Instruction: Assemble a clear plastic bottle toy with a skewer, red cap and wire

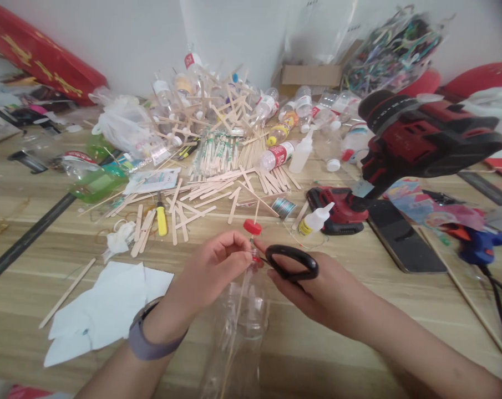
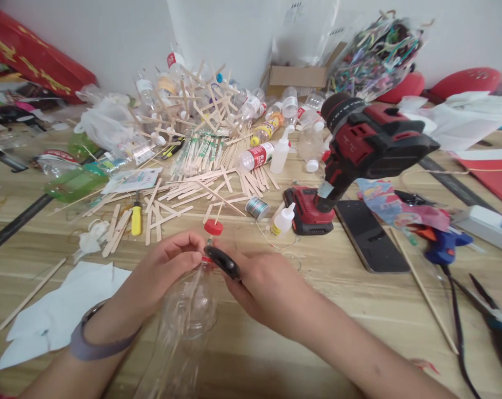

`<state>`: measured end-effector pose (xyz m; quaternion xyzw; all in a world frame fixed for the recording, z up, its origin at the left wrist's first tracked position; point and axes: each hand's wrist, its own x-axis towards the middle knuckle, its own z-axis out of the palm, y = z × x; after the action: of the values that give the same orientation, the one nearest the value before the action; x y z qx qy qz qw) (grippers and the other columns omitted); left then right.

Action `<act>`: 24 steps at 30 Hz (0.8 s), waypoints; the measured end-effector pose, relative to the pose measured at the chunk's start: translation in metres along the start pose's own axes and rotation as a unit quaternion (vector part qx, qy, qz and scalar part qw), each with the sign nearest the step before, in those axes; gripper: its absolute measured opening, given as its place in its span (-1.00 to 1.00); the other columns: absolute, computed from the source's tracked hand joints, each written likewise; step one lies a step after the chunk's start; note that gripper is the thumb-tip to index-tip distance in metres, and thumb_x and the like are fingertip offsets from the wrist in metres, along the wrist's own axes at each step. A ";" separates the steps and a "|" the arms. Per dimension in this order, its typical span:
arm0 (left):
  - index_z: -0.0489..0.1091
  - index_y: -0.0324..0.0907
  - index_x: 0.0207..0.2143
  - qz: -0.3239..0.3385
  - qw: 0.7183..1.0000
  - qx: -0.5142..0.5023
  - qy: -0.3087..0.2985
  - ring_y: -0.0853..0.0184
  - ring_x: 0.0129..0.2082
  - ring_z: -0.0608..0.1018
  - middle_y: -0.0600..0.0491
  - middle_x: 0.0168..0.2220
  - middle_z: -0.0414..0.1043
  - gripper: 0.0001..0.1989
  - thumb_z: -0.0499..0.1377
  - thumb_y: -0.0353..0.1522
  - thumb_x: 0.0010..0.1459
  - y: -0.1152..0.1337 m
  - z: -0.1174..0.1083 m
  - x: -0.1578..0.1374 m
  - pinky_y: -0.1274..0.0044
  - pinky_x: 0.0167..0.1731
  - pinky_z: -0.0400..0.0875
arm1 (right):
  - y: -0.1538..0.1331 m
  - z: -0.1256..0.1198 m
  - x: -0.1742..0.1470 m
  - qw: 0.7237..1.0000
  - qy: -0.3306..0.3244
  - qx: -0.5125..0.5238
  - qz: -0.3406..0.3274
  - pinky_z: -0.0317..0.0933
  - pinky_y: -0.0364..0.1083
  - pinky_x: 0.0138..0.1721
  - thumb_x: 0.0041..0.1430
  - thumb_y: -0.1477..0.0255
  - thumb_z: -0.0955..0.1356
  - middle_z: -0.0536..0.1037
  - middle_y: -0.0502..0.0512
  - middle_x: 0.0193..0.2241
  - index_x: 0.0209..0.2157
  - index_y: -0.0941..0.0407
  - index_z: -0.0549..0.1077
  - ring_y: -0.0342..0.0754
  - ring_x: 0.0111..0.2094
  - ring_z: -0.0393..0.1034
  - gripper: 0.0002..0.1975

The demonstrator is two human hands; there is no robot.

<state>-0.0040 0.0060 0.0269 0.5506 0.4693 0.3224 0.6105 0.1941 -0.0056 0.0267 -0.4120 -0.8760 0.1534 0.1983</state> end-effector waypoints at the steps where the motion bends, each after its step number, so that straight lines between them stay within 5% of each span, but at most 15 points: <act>1: 0.30 -0.14 -0.45 0.005 1.000 -0.002 -0.001 0.43 -0.48 0.31 0.18 -0.51 0.31 -0.91 0.12 -0.36 0.11 0.001 0.000 0.000 0.59 -0.47 0.18 | 0.001 0.000 0.000 1.000 0.001 0.007 0.002 0.32 -0.16 -0.40 0.27 0.48 0.23 0.56 0.05 -0.50 -0.13 0.12 0.48 -0.08 -0.45 0.48 -0.77; 9: 0.30 -0.16 -0.45 0.012 1.000 -0.004 0.001 0.44 -0.46 0.32 0.16 -0.49 0.31 -0.89 0.12 -0.34 0.12 0.001 0.003 0.001 0.59 -0.45 0.20 | -0.002 -0.007 0.003 1.000 0.017 0.016 -0.003 0.14 -0.16 -0.54 0.31 0.40 0.20 0.44 0.03 -0.58 -0.43 0.12 0.41 -0.11 -0.55 0.31 -0.73; 16: 0.30 -0.16 -0.42 -0.008 1.000 -0.027 -0.011 0.45 -0.47 0.31 0.16 -0.48 0.31 -0.90 0.12 -0.32 0.13 -0.002 0.005 0.000 0.60 -0.47 0.20 | -0.006 -0.012 0.005 0.998 -0.012 0.067 -0.007 0.05 -0.19 -0.60 0.28 0.44 0.21 0.31 -0.10 -0.63 -0.24 0.11 0.40 -0.17 -0.65 0.15 -0.85; 21: 0.30 -0.18 -0.43 -0.013 1.000 -0.021 -0.006 0.43 -0.46 0.34 0.15 -0.49 0.32 -0.88 0.13 -0.32 0.11 -0.001 0.006 0.001 0.59 -0.46 0.20 | -0.005 -0.011 0.002 0.999 -0.027 0.030 0.004 0.13 -0.16 -0.54 0.29 0.41 0.21 0.38 -0.01 -0.61 -0.40 0.10 0.42 -0.12 -0.59 0.27 -0.77; 24: 0.30 -0.18 -0.43 -0.015 0.999 -0.028 -0.010 0.42 -0.44 0.35 0.14 -0.48 0.33 -0.88 0.14 -0.32 0.10 -0.001 0.008 0.001 0.58 -0.46 0.19 | -0.003 -0.009 -0.001 0.999 -0.031 0.034 0.010 0.22 -0.15 -0.47 0.27 0.43 0.23 0.49 0.05 -0.54 -0.31 0.11 0.47 -0.08 -0.52 0.39 -0.80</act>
<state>0.0035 0.0040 0.0255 0.5295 0.4617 0.3209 0.6352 0.1969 -0.0076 0.0361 -0.4087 -0.8719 0.1977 0.1834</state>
